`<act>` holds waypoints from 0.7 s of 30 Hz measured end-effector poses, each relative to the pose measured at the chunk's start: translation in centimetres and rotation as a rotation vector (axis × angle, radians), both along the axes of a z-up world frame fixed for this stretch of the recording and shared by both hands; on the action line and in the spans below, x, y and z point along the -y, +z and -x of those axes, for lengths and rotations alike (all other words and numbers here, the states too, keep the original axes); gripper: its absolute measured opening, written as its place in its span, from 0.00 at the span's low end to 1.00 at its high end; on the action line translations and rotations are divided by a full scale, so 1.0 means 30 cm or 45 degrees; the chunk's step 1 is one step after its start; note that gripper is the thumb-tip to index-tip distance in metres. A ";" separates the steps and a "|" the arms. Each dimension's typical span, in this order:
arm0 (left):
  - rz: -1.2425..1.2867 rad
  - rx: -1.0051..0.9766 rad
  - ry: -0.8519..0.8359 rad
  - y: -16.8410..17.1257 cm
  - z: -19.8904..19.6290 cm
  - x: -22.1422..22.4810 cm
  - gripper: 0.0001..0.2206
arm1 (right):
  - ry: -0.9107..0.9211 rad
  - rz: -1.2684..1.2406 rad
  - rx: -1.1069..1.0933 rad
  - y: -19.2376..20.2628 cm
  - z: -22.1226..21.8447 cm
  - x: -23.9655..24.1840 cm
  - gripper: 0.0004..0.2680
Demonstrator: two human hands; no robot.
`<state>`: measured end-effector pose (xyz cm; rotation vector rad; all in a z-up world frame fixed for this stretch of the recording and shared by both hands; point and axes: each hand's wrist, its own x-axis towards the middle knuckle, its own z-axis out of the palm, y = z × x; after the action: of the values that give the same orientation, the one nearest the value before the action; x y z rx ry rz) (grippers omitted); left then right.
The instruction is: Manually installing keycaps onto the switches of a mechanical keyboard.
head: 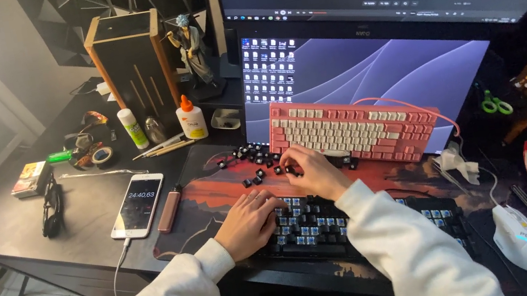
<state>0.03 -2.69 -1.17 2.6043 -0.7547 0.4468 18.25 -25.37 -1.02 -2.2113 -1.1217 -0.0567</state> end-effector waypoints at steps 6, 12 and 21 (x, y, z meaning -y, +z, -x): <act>0.508 -0.132 0.134 0.059 0.017 0.022 0.15 | 0.073 -0.141 0.028 0.038 0.200 0.042 0.10; 0.682 -0.151 0.190 0.056 0.018 0.050 0.15 | 0.089 -0.164 -0.048 0.150 0.324 0.054 0.08; 0.650 -0.150 0.161 0.019 0.001 0.025 0.10 | 0.109 -0.167 -0.089 0.220 0.390 0.089 0.12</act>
<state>0.01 -3.43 -0.61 2.1788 -0.3748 0.4487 6.55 -28.05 5.56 -2.0323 -1.1395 -0.0164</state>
